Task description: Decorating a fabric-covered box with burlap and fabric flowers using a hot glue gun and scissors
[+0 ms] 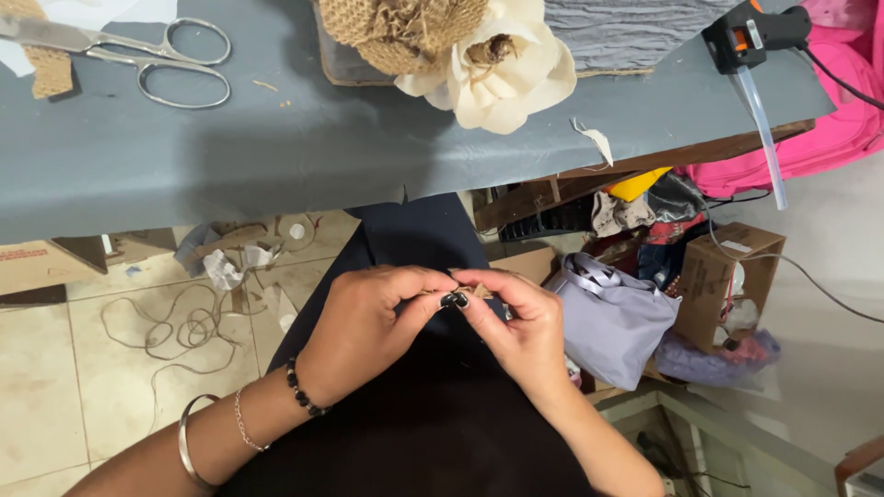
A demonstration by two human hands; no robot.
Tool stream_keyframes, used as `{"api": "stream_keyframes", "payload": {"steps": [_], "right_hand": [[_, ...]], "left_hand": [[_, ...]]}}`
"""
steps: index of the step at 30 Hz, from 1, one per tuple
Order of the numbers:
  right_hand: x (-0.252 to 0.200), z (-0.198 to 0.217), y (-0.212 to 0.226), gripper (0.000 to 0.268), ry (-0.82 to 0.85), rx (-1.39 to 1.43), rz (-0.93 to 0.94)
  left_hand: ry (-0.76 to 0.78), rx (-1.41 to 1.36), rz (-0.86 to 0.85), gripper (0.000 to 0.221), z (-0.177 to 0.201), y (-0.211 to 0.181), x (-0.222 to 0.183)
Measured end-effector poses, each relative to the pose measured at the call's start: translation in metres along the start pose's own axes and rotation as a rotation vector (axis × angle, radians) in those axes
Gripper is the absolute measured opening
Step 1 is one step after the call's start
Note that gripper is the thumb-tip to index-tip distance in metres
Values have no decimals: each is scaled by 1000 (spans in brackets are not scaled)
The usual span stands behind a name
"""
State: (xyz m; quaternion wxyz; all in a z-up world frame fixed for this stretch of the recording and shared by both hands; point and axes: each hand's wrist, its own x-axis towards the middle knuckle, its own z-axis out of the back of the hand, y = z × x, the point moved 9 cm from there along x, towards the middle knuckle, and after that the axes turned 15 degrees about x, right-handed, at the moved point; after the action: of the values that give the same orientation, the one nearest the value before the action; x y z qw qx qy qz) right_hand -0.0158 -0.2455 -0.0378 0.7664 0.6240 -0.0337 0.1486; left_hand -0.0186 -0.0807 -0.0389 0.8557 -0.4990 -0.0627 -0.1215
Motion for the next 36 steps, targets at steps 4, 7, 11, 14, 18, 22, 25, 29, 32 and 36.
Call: {"api": "stream_keyframes", "payload": {"steps": [4,7,11,14,18,22,25,29,32,36], "right_hand": [[-2,0,-9,13,13,12,-14],[-4,-2,-15,13,15,44,-23],[-8,1,-30,14,-28,181,-100],[-9,4,-35,23,-43,250,-143],[-4,4,-22,29,34,122,-87],[-3,6,-16,25,36,195,-146],[-3,16,-18,22,-12,142,-103],[-4,17,-22,18,-11,129,-131],[0,12,-13,18,14,134,-143],[-2,13,-18,18,27,196,-196]], "left_hand": [[7,-63,37,13,-2,3,-1],[-25,-74,37,14,-2,5,-3],[-17,-112,26,14,-5,4,-1],[25,-123,58,14,-6,6,4],[68,-121,87,15,-4,10,10],[-1,-79,76,14,4,10,6],[8,-52,51,14,2,4,5],[-9,8,5,13,-3,1,6],[-7,29,-40,12,-7,1,5],[10,117,-107,12,-9,-6,4]]}}
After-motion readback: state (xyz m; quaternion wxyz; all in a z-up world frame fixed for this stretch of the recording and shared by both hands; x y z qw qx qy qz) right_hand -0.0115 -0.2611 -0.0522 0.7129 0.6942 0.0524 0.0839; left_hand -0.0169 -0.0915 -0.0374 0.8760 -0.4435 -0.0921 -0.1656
